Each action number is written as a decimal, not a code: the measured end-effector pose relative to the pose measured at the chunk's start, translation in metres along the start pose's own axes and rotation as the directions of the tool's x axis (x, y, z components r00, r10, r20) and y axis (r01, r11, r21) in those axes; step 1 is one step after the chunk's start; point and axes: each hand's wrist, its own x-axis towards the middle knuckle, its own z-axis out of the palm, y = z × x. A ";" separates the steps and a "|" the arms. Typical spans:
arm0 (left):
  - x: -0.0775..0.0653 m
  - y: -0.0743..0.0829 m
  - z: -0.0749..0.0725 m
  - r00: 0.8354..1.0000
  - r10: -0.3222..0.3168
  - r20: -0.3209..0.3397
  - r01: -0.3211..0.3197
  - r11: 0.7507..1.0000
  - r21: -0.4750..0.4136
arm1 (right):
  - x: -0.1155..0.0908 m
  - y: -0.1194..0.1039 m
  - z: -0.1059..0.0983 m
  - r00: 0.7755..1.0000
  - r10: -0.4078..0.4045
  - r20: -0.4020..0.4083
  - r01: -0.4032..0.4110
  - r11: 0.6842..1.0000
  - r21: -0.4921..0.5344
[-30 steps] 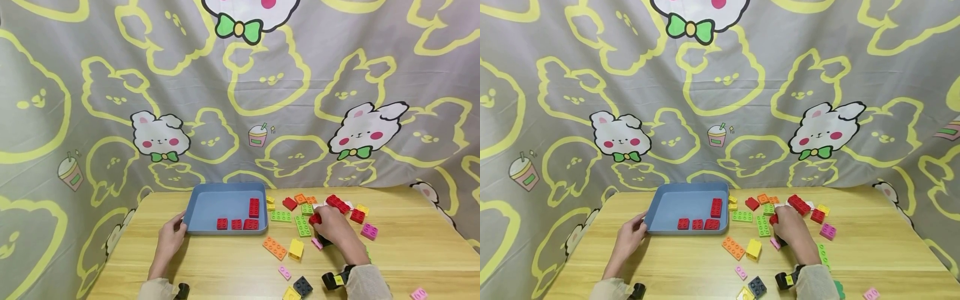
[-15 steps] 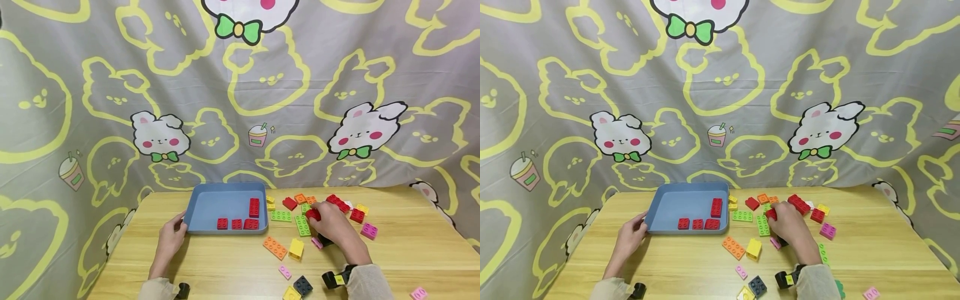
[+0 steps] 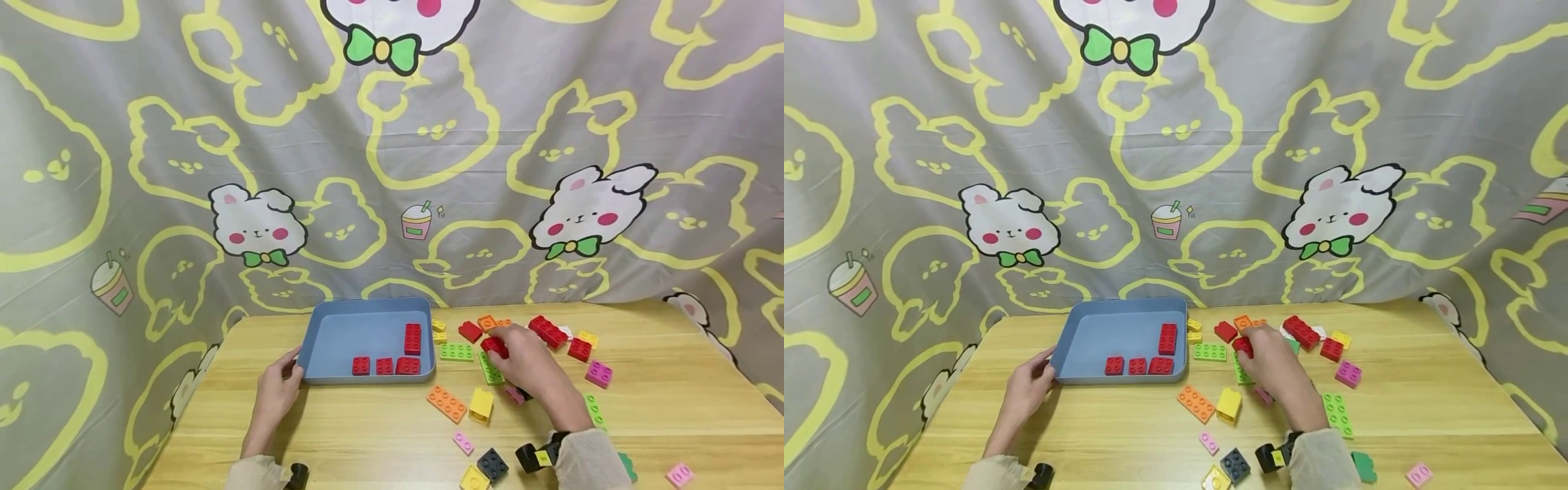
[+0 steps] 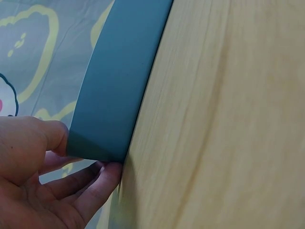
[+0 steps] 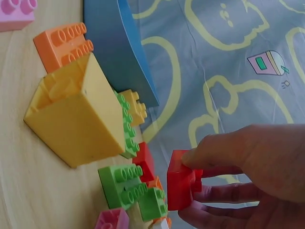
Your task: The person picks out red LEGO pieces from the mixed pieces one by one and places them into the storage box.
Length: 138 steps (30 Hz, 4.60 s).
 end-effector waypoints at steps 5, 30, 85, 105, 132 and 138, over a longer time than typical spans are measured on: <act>-0.001 0.000 -0.001 1.000 -0.004 -0.004 0.004 1.000 0.000 | 0.001 -0.007 0.006 1.000 -0.017 -0.026 0.016 1.000 -0.012; -0.001 0.000 0.000 1.000 -0.001 0.012 0.001 1.000 -0.011 | 0.004 -0.028 0.028 0.994 -0.094 -0.050 0.096 0.995 0.022; 0.002 -0.003 -0.004 1.000 -0.003 -0.009 0.003 1.000 -0.009 | 0.070 -0.110 0.061 0.919 -0.392 0.036 0.391 0.920 0.029; 0.000 -0.001 -0.003 1.000 0.014 -0.009 -0.014 1.000 -0.028 | 0.097 -0.130 0.089 0.891 -0.393 0.227 0.408 0.913 -0.021; 0.000 0.000 0.000 1.000 0.022 -0.016 -0.023 0.999 -0.034 | 0.094 -0.127 0.092 0.894 -0.346 0.285 0.350 0.936 0.039; -0.002 0.001 0.000 1.000 0.021 -0.015 -0.021 0.999 -0.024 | 0.093 -0.126 0.078 0.891 -0.393 0.229 0.384 0.920 0.083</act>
